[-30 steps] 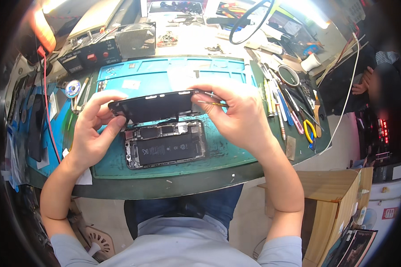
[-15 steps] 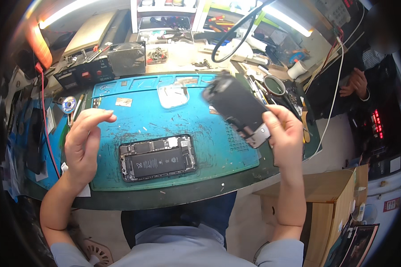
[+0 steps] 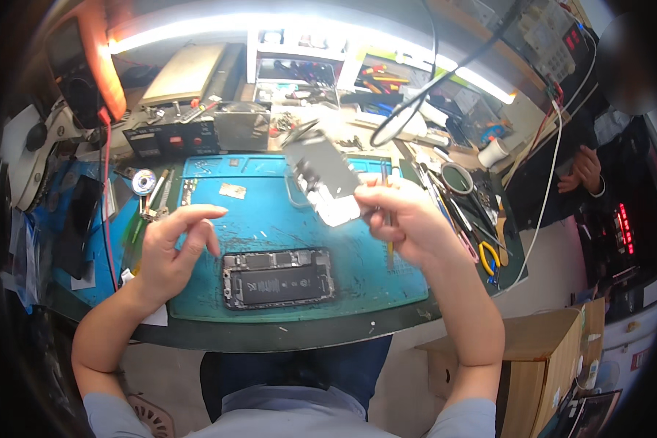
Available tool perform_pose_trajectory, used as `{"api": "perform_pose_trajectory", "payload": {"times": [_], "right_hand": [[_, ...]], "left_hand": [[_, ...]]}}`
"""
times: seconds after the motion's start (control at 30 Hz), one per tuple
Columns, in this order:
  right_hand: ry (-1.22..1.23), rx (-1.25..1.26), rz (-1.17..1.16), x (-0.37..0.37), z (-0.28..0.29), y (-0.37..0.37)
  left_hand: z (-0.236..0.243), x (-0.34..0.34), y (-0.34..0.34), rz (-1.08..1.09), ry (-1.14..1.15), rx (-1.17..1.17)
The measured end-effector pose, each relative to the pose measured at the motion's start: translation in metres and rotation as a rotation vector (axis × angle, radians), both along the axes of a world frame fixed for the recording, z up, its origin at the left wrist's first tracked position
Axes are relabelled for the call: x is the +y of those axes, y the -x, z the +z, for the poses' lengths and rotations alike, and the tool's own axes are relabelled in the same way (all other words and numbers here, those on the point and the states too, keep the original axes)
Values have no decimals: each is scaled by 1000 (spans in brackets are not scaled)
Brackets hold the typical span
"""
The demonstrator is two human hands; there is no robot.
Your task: The person disassembles a smartphone by removing the screen and internal components using a screwdriver and tweezers. They then reassemble the device, securing the screen and reconnecting internal parts.
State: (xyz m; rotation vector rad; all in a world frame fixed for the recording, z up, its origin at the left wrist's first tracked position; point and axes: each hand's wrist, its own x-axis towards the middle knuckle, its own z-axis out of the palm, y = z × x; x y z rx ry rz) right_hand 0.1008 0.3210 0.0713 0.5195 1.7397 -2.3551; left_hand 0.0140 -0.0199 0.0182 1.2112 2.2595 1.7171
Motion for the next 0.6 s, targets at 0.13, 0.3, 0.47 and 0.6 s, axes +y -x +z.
{"api": "perform_pose_trajectory", "payload": {"times": [0.13,0.3,0.47,0.6], "right_hand": [[99,-1,53,-64,28,23],[-147,6,-62,-121,40,136],[-420,220,-40,-139,52,238],[-279,611,166,-136,22,283]], "left_hand": [[-7,-2,3,-24,26,334],[-9,-1,3,-24,36,381],[-10,3,11,9,14,382],[-13,-4,13,60,47,380]]}}
